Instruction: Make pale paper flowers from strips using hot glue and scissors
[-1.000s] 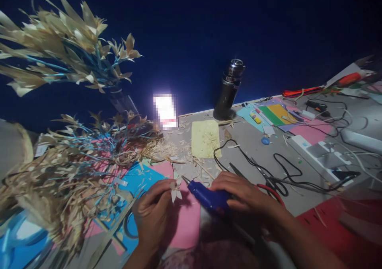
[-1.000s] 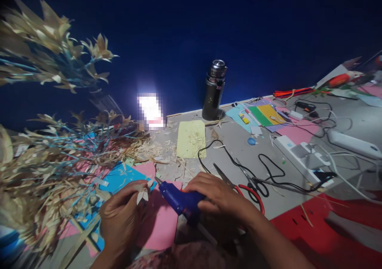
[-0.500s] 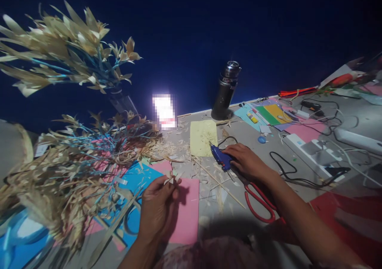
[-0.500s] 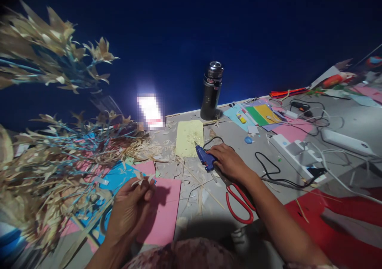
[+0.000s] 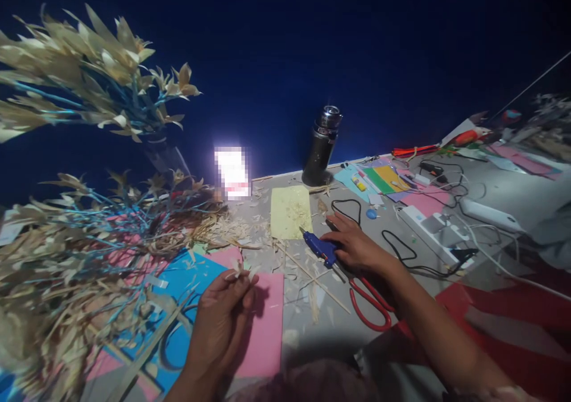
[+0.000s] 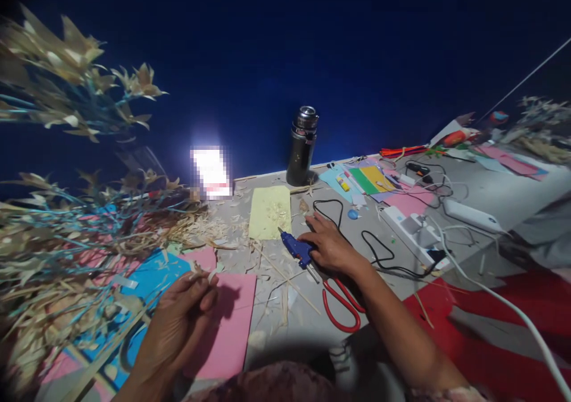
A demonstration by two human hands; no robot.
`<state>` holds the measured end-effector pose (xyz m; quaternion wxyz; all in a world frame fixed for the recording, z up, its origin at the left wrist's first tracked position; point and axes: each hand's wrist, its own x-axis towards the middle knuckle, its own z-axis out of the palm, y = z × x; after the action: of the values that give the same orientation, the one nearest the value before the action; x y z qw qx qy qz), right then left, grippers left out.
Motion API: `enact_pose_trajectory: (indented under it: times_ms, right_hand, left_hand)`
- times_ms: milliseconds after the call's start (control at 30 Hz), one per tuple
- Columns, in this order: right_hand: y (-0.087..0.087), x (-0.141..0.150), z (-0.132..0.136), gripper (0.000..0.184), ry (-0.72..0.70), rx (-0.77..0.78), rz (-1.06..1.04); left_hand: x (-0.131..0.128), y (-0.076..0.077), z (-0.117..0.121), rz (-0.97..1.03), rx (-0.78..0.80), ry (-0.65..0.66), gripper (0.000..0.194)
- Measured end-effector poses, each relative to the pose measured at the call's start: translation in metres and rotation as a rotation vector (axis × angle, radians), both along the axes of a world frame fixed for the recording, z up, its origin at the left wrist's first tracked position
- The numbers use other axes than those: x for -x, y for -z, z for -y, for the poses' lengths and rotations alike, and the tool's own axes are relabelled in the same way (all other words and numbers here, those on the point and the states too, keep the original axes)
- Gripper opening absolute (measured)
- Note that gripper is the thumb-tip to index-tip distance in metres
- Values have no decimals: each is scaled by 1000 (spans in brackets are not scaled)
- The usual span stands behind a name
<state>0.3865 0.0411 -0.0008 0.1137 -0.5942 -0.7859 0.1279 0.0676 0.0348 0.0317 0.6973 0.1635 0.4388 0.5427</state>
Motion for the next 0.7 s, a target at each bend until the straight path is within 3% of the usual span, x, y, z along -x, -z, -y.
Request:
enact_pose_trajectory:
  times_ms: [133,233,333,500,700]
  right_hand:
    - [-3,3,4,59,-36,-39,10]
    - [-17,31,18,30,-28,-290,-72]
    - [-38,82,37,13,-116,-531,-282]
    - [-55,152,42,10,-147,-693,-250]
    - [-49,165,30,16,-134,-719,-172]
  left_hand:
    - [-1,-2,1,24,-6,4,43]
    - [-2,-3,2,22,-17,9,42]
    - [-3,-1,4,-18,-40,8,41]
    - [-1,3,8,-166,-111,47,34]
    - [1,5,13,-134,-147,62,30]
